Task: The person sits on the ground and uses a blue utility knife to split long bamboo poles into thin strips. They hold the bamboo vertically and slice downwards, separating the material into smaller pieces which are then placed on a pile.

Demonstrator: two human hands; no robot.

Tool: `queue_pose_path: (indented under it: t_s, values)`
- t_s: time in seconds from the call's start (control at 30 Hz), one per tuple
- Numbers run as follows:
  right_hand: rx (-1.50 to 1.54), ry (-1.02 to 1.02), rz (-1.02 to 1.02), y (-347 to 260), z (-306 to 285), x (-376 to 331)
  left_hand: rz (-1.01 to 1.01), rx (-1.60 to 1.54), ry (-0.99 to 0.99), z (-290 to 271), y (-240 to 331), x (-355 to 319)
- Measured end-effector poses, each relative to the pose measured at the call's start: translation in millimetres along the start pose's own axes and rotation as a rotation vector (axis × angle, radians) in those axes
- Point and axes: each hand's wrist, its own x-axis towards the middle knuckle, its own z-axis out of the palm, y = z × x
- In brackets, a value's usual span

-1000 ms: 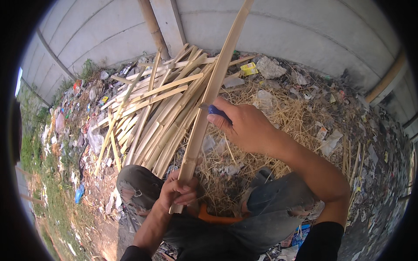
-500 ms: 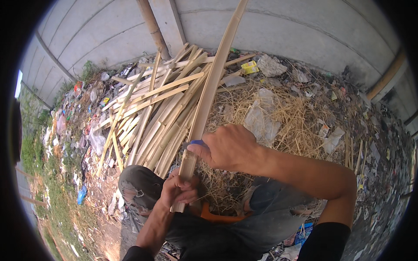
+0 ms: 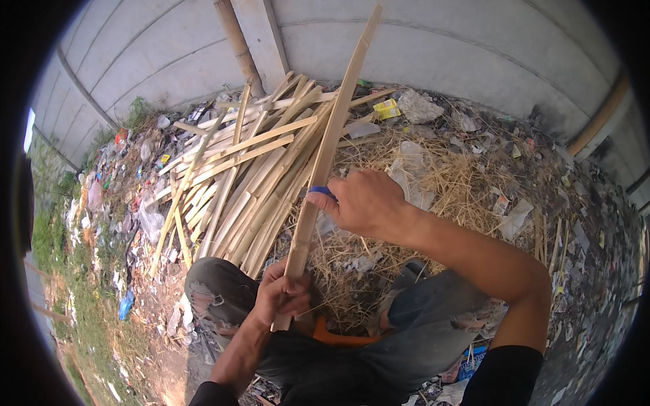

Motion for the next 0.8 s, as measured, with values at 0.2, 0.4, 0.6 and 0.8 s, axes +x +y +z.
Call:
queue_pose_path:
  t_s: [0.2,0.4,0.6,0.8]
  values:
    - [0.026,0.036,-0.021,-9.7,2.2,-5.8,-0.004,0.016,-0.031,-3.9,-0.1,-6.8]
    - [-0.129,0.230,0.483,131.8,-45.2,23.9,-0.088,0.197,-0.079,-10.9,-17.6,-24.2]
    - [-0.250,0.328,0.782,221.6,-64.7,-9.7,-0.166,0.225,-0.101,-11.1,-24.2,-33.9]
    - [-0.415,0.376,0.807,241.8,-75.6,-21.7,-0.177,0.208,-0.144,-18.9,-21.9,-45.1]
